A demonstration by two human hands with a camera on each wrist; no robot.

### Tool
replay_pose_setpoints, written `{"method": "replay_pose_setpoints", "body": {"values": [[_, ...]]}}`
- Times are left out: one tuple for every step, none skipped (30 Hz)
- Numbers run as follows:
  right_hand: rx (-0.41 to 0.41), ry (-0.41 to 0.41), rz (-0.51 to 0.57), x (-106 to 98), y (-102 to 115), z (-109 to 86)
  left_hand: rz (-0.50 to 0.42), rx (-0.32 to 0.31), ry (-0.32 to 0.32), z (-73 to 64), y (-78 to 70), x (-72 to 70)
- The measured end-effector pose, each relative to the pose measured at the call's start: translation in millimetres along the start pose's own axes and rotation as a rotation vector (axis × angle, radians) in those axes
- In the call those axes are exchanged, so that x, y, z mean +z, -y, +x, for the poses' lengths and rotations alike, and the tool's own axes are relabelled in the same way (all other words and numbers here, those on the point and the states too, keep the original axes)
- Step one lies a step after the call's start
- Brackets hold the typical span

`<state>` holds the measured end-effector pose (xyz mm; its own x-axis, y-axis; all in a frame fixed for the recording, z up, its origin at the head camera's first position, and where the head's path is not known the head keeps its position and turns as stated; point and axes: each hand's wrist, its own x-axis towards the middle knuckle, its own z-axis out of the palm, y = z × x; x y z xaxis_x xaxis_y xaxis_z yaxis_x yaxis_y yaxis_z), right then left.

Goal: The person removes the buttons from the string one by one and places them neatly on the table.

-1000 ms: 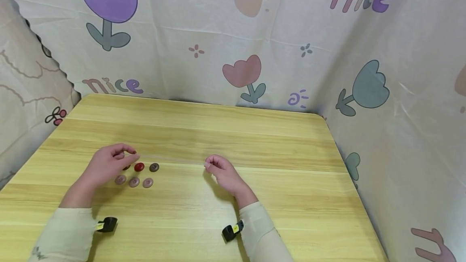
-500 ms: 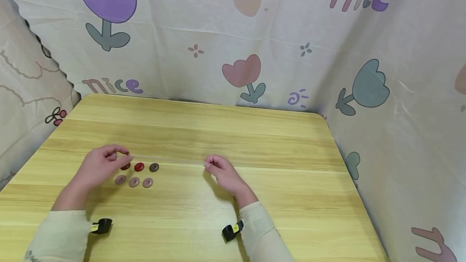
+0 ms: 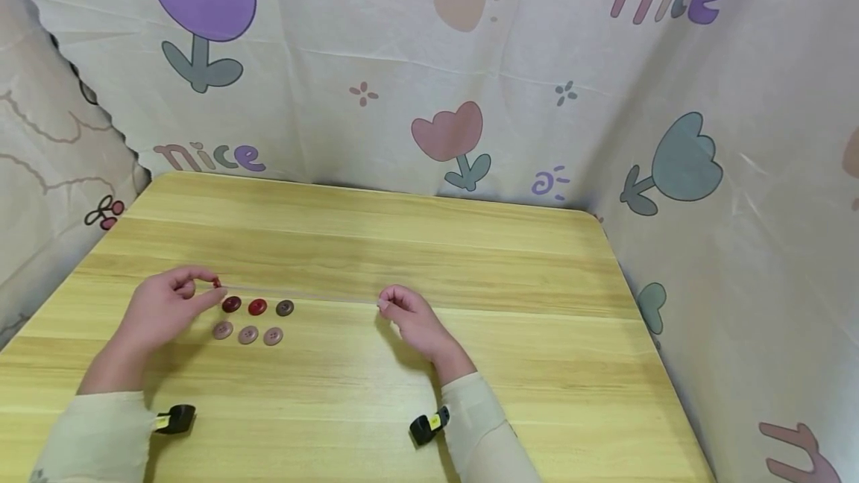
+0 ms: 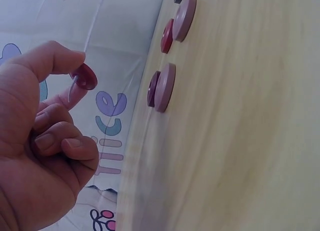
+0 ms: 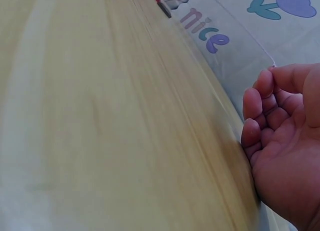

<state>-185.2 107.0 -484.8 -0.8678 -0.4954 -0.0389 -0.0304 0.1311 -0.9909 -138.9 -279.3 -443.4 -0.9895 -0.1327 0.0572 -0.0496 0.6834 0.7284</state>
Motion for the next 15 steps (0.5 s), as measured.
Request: {"method": "replay_pose_setpoints", "body": {"values": [[0.001, -0.001, 0.002, 0.0, 0.2, -0.1, 0.002, -0.002, -0.005, -0.3, 0.2, -0.6], [0.002, -0.001, 0.003, 0.0, 0.6, -0.3, 0.005, -0.002, -0.01, -0.6, 0.6, -1.1], [0.002, -0.001, 0.005, 0.1, 0.5, -0.3, 0.006, -0.003, -0.013, -0.7, 0.9, -1.4], [0.004, -0.001, 0.006, 0.1, 0.5, -0.3, 0.006, -0.003, -0.015, -0.9, 1.2, -1.6], [0.004, -0.002, 0.007, 0.1, 0.6, -0.5, 0.007, -0.004, -0.017, -1.0, 1.6, -1.9], [0.005, -0.002, 0.008, 0.0, 0.6, -0.6, 0.008, -0.003, -0.02, -1.1, 1.9, -2.1], [0.006, -0.002, 0.006, -0.1, 0.6, -0.6, 0.008, -0.004, -0.021, -1.3, 2.3, -2.3], [0.006, -0.003, 0.005, -0.2, 0.5, -0.6, 0.009, -0.003, -0.023, -1.2, 2.9, -2.4], [0.005, -0.003, 0.003, -0.3, 0.0, -0.3, 0.011, -0.004, -0.025, -1.4, 3.1, -2.8], [0.008, -0.003, 0.003, -0.4, 0.0, -0.5, 0.014, -0.003, -0.025, -1.5, 3.8, -2.9], [0.008, -0.003, 0.003, -0.5, -0.1, -0.4, 0.016, -0.003, -0.027, -1.7, 4.1, -3.1], [0.008, -0.003, 0.002, -0.5, -0.4, -0.3, 0.019, -0.003, -0.028, -1.8, 4.4, -3.4], [0.009, -0.004, 0.002, -0.6, -0.7, -0.2, 0.024, -0.007, -0.028, -2.0, 4.9, -3.6], [0.01, -0.004, 0.002, -0.7, -0.9, -0.1, 0.026, -0.01, -0.029, -2.2, 5.5, -3.7], [0.011, -0.004, 0.001, -0.8, -1.3, 0.0, 0.03, -0.014, -0.029, -2.6, 5.7, -4.0]]}}
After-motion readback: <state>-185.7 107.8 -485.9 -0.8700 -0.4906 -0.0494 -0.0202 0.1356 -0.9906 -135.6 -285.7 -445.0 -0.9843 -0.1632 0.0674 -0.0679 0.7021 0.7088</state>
